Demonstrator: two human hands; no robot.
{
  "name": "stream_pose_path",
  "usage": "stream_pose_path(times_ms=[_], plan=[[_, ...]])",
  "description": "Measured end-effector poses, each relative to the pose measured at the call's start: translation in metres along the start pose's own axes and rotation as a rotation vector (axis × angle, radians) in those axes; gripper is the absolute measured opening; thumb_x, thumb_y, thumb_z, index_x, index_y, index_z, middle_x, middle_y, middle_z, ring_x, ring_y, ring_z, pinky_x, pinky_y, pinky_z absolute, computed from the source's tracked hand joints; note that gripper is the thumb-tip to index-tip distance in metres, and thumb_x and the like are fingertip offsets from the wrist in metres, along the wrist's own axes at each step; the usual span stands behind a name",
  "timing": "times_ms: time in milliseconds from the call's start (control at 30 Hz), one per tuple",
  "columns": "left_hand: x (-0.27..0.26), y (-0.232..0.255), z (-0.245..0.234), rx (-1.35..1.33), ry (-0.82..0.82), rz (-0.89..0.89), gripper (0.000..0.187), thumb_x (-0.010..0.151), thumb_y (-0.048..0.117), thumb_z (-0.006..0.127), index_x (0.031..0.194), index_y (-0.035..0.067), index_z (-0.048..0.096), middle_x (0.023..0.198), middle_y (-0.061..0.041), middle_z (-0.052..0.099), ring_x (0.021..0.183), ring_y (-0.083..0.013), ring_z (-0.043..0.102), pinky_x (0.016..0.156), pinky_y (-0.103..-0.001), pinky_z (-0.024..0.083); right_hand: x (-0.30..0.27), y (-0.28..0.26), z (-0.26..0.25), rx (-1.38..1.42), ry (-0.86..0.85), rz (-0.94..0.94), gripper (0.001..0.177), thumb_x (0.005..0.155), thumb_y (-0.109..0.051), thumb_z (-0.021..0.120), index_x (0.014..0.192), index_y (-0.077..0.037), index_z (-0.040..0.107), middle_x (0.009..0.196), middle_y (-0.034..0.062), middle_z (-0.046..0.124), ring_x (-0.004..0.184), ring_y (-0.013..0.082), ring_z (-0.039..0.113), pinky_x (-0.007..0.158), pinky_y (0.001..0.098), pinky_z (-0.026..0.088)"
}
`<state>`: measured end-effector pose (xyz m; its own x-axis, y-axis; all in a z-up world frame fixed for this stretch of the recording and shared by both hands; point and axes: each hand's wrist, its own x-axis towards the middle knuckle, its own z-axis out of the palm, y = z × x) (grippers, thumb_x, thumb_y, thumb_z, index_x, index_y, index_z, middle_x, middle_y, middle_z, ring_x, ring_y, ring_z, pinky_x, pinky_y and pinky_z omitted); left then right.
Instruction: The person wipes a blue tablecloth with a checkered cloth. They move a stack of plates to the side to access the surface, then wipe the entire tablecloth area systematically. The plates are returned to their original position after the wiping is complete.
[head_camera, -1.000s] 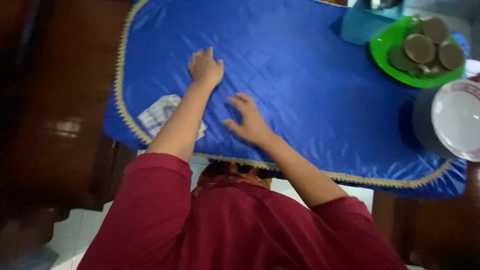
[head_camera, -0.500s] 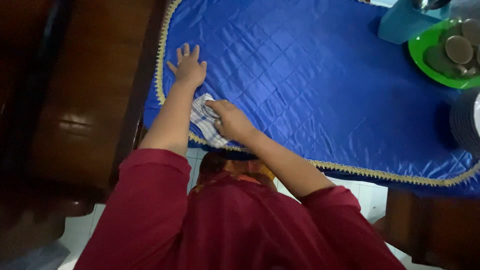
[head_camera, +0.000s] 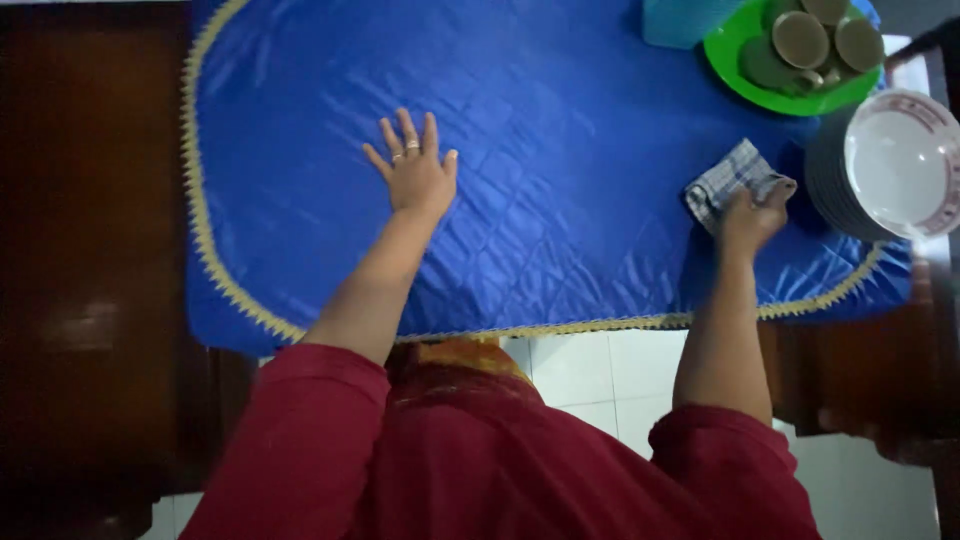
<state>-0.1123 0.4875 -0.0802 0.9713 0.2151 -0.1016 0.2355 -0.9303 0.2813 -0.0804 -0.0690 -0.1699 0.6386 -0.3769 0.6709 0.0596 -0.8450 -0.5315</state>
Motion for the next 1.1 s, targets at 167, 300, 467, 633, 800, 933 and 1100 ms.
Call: stream_pose_path(times_ms=[167, 300, 467, 633, 800, 933, 1100], plan=[[0.020, 0.073, 0.015, 0.017, -0.032, 0.095, 0.066, 0.108, 0.051, 0.043, 0.165, 0.021, 0.029, 0.172, -0.016, 0.016, 0.158, -0.0401, 0.004, 0.119, -0.073, -0.005, 0.009, -0.101, 0.006, -0.609, -0.250, 0.236, 0.099, 0.077, -0.070, 0.095, 0.149, -0.013, 0.057, 0.139, 0.0313, 0.053, 0.106, 0.0545, 0.067, 0.083, 0.0678, 0.056], [0.039, 0.105, 0.011, -0.001, -0.016, 0.083, 0.064, 0.108, 0.048, 0.045, 0.164, 0.019, 0.032, 0.171, -0.016, 0.021, 0.158, -0.0386, 0.008, 0.119, -0.074, -0.002, 0.007, -0.169, 0.036, -0.361, -0.233, -0.166, 0.076, 0.061, -0.012, 0.093, 0.133, -0.004, 0.070, 0.124, 0.0264, 0.063, 0.111, 0.0459, 0.063, 0.082, 0.0523, 0.049], [0.052, 0.104, 0.027, 0.015, 0.210, 0.123, 0.063, 0.103, 0.045, 0.056, 0.157, 0.015, 0.047, 0.164, -0.018, 0.036, 0.153, -0.0392, 0.024, 0.115, -0.076, 0.009, -0.048, -0.242, 0.039, 0.246, -0.690, -0.111, 0.074, 0.065, -0.017, 0.080, 0.138, -0.023, 0.068, 0.132, 0.0203, 0.065, 0.125, 0.0403, 0.061, 0.111, 0.0460, 0.043], [0.051, 0.105, 0.021, -0.015, 0.228, 0.110, 0.065, 0.106, 0.046, 0.053, 0.158, 0.010, 0.044, 0.165, -0.023, 0.032, 0.154, -0.0389, 0.024, 0.116, -0.073, 0.012, 0.011, -0.173, 0.002, 0.585, -0.579, -0.062, 0.046, 0.074, -0.007, 0.078, 0.120, -0.003, 0.072, 0.124, 0.0279, 0.068, 0.123, 0.0490, 0.060, 0.108, 0.0517, 0.045], [0.047, 0.111, 0.012, 0.004, 0.166, 0.029, 0.071, 0.107, 0.048, 0.050, 0.160, 0.002, 0.037, 0.166, -0.027, 0.026, 0.156, -0.0386, 0.017, 0.120, -0.069, 0.006, 0.047, 0.012, 0.033, -0.339, -0.109, 0.114, 0.063, 0.075, -0.015, 0.084, 0.136, -0.011, 0.069, 0.119, 0.0242, 0.063, 0.106, 0.0436, 0.068, 0.092, 0.0545, 0.051], [0.048, 0.113, 0.010, 0.016, 0.145, 0.021, 0.072, 0.107, 0.049, 0.049, 0.160, 0.002, 0.036, 0.167, -0.026, 0.026, 0.157, -0.0376, 0.017, 0.120, -0.069, 0.004, 0.044, -0.089, 0.062, -0.331, -0.100, 0.039, 0.072, 0.067, -0.005, 0.093, 0.134, -0.003, 0.069, 0.137, 0.0306, 0.053, 0.126, 0.0491, 0.057, 0.100, 0.0619, 0.047], [0.048, 0.113, 0.005, 0.006, 0.099, 0.016, 0.071, 0.109, 0.050, 0.045, 0.161, 0.003, 0.033, 0.168, -0.026, 0.022, 0.157, -0.0367, 0.015, 0.120, -0.068, 0.003, -0.005, -0.239, 0.075, 0.013, -0.508, -0.050, 0.069, 0.070, 0.000, 0.082, 0.135, -0.021, 0.072, 0.150, 0.0171, 0.047, 0.137, 0.0430, 0.048, 0.118, 0.0553, 0.031]])
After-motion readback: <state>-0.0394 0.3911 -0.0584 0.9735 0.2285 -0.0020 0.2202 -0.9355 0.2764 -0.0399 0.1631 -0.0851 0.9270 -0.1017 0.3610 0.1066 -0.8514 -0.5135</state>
